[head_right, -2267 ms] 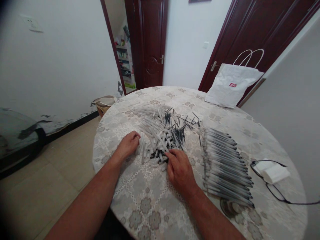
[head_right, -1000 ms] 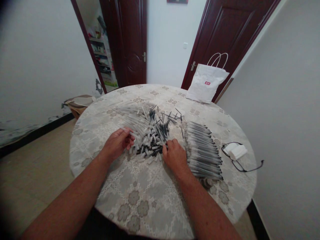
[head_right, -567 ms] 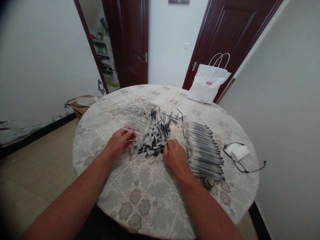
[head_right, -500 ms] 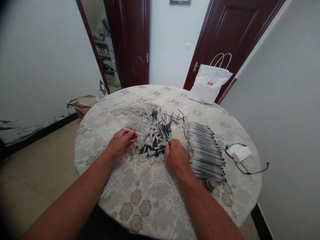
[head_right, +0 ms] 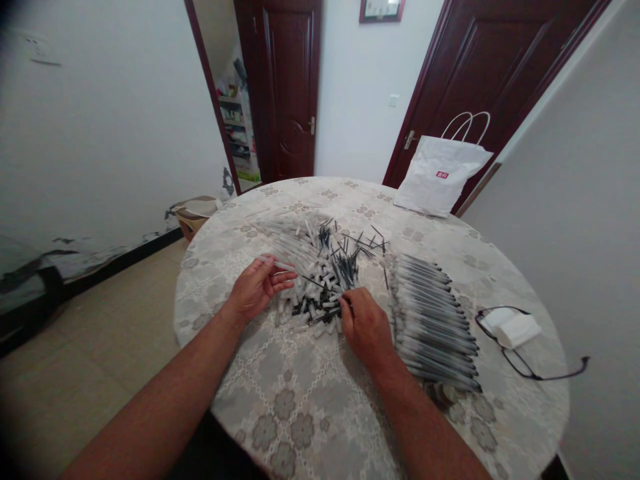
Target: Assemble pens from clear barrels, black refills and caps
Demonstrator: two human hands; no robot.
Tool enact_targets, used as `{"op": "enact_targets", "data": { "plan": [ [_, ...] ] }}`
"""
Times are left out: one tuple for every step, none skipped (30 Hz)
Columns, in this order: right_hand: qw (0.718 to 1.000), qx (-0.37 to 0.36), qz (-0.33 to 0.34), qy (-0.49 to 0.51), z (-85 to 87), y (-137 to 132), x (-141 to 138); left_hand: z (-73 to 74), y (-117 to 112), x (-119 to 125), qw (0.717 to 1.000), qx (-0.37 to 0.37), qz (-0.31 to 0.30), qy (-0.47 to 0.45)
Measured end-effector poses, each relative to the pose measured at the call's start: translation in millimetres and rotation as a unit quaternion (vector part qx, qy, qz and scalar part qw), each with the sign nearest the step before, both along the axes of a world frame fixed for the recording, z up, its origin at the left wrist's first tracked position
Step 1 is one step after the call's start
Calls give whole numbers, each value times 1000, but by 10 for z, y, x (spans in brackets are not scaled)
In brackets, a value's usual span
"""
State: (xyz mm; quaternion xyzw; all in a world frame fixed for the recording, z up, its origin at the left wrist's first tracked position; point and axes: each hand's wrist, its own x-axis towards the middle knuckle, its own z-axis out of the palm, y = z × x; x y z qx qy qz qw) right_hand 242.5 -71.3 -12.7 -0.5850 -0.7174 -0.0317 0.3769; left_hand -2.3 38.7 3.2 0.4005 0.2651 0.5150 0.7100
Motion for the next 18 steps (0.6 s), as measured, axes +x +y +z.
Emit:
{"op": "enact_targets", "data": {
  "plan": [
    [1000, -2, 2, -2, -11, 5, 11, 0, 0, -4, 1000, 1, -2, -6],
    [1000, -2, 4, -4, -20, 9, 19, -2, 0, -6, 1000, 3, -5, -9],
    [1000, -2, 4, -6, -25, 12, 23, -5, -2, -7, 1000, 6, -9, -11],
    [1000, -1, 5, -8, -27, 14, 24, -7, -6, -7, 1000, 8, -15, -12],
    [1000, 1, 4, -10, -27, 14, 22, -9, -9, -6, 1000, 10, -20, -13],
    [1000, 3, 4, -12, -26, 13, 18, -9, -14, -5, 1000, 12, -24, -14],
    [1000, 5, 3, -13, -25, 11, 14, -6, -18, -5, 999, 12, -26, -16],
    [1000, 7, 2, -13, -24, 9, 10, -1, -22, -6, 999, 12, -26, -19],
    [1000, 8, 2, -13, -24, 7, 8, 6, -25, -7, 999, 10, -25, -21],
    [1000, 8, 2, -12, -24, 6, 7, 15, -28, -9, 999, 8, -23, -24],
    [1000, 9, 1, -11, -24, 4, 7, 24, -30, -11, 999, 6, -22, -25],
    [1000, 9, 0, -10, -25, 4, 9, 32, -32, -12, 999, 5, -21, -25],
    [1000, 9, -1, -11, -26, 3, 11, 39, -34, -12, 999, 4, -22, -25],
    [1000, 8, -3, -11, -26, 4, 12, 44, -36, -10, 999, 5, -24, -24],
    [1000, 7, -4, -12, -26, 4, 14, 47, -39, -7, 999, 6, -26, -22],
    [1000, 5, -4, -13, -25, 4, 14, 47, -42, -3, 999, 8, -29, -20],
    [1000, 3, -3, -14, -22, 4, 13, 45, -45, 3, 999, 9, -33, -16],
    [1000, 2, -1, -15, -18, 4, 10, 41, -48, 9, 999, 9, -38, -13]
  ]
}}
